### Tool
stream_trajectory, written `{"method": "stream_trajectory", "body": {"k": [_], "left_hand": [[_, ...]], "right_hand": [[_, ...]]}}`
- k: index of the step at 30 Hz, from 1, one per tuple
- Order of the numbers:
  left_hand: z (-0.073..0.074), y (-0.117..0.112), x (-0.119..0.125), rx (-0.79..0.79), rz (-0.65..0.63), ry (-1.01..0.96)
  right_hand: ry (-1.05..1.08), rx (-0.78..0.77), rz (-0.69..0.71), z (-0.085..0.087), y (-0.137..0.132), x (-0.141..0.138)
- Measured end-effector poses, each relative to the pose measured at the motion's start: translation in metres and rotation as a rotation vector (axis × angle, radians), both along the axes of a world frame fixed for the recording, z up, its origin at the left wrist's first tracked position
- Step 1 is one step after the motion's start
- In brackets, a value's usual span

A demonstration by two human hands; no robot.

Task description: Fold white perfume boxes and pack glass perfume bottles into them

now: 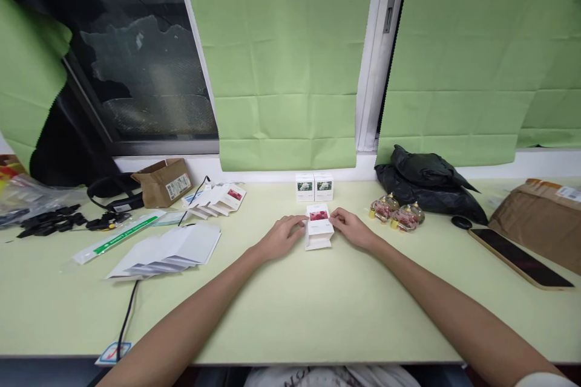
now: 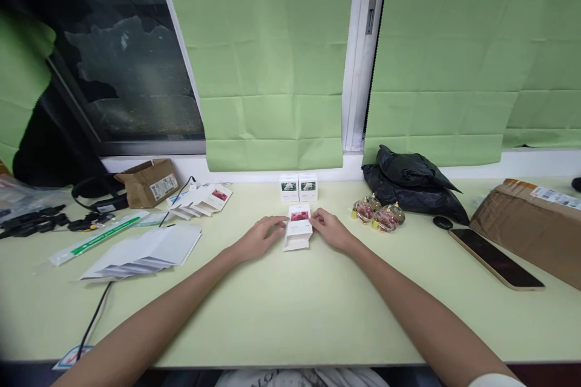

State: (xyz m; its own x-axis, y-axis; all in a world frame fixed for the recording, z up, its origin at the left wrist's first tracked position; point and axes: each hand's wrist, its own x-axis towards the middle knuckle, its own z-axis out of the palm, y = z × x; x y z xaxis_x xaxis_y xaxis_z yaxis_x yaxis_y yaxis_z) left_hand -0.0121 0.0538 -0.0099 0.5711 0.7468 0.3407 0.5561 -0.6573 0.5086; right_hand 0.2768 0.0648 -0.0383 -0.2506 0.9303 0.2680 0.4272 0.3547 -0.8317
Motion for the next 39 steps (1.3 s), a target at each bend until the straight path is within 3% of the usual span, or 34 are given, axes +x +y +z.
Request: {"method": "stream_trajectory", "body": {"k": [7, 11, 16, 21, 34, 39], "left_hand": [[-0.009, 0.007, 0.005, -0.189, 0.022, -0.181], [-0.014, 0.014, 0.009, -0.320, 0.152, -0.367], [-0.010, 0.015, 0.015, -0.499, 0.207, -0.484], [-0.004, 0.010, 0.020, -0.559, 0.265, -0.561], [0.000, 0.007, 0.017, -0.636, 0.067, -0.539], [-0.005, 0.008, 0.017, -0.755, -0.053, -0.606]], "right_hand": [[0.327, -0.181, -0.002, 0.003, 0.002, -0.009], [0.509, -0.293, -0.037, 0.007, -0.001, -0.013], [0.696, -0.400, 0.126, 0.011, -0.007, -0.016], [0.737, -0.439, 0.266, 0.016, -0.013, -0.017], [0.707, -0.440, 0.246, 0.016, -0.014, -0.016], [0.637, -0.438, 0.214, 0.011, -0.010, -0.016]]}}
